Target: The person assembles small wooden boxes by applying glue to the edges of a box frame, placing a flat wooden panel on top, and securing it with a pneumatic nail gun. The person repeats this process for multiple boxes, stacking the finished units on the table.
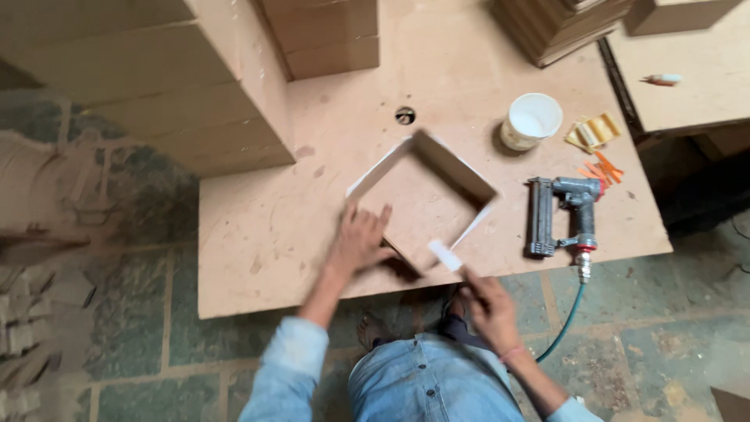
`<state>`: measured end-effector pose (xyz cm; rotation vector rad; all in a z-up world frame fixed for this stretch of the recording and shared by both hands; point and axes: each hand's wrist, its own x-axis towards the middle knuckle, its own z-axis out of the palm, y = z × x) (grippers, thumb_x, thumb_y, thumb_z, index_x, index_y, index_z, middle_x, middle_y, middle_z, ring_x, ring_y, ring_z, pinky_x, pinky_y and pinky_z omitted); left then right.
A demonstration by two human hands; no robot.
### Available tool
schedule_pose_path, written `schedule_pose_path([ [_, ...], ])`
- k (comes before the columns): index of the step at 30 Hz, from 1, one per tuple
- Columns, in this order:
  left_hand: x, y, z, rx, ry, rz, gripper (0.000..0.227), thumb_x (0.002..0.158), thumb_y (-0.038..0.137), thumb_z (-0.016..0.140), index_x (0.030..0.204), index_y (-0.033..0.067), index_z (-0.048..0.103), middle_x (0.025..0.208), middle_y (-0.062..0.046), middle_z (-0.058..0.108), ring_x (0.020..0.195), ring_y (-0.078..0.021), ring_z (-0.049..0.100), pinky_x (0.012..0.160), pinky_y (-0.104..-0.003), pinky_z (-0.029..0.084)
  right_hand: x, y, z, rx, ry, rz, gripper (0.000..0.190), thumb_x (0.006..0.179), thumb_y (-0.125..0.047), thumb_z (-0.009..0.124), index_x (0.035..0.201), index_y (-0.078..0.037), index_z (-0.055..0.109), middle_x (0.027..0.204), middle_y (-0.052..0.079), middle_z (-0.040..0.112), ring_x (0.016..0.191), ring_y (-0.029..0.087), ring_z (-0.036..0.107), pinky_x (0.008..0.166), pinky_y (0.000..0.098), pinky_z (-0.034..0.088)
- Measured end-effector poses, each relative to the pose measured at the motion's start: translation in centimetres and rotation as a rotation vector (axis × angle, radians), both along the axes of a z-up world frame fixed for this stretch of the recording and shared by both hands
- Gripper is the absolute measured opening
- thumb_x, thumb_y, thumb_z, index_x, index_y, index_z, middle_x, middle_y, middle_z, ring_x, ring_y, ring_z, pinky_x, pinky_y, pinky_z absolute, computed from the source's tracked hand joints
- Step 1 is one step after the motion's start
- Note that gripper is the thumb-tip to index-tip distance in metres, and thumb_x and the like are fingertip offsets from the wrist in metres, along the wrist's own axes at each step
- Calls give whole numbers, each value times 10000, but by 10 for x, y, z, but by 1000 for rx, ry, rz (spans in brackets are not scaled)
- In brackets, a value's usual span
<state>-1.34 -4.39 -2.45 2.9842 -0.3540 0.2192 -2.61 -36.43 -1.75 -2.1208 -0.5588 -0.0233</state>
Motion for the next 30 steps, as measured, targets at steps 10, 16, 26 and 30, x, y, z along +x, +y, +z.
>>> schedule_pose_path([
  [10,-36,-93,-4,-356,-411,95,424,931,267,728,1269,23,652,1082,-118,723,1008,-251,665,1048,-564,417,25,-21,-26,-137,-34,-325,501,871,-54,685,1363,-145,667,839,131,588,705,285,576,652,398,487],
  [16,-73,-34,11,-411,-483,394,365,952,216,677,1257,19,645,1237,-140,701,1150,-306,651,1090,-528,394,-57,26,-30,-274,-68,44,758,673,33,611,1395,-199,632,937,133,599,817,319,628,715,412,543],
  [26,-100,-24,-24,-640,-415,590,402,1005,257,622,1297,-20,621,1299,-195,665,1186,-381,617,1071,-504,402,41,-72,-25,-350,-151,-82,531,877,-28,661,1371,-223,651,973,92,645,867,266,648,770,383,536],
  [30,-78,-46,-32,-684,-364,632,528,952,305,695,1331,-48,589,1314,-246,635,1215,-437,587,1067,-523,382,101,-133,-6,-495,-106,-328,414,942,-121,700,1343,-226,696,907,116,629,835,298,639,746,415,513],
])
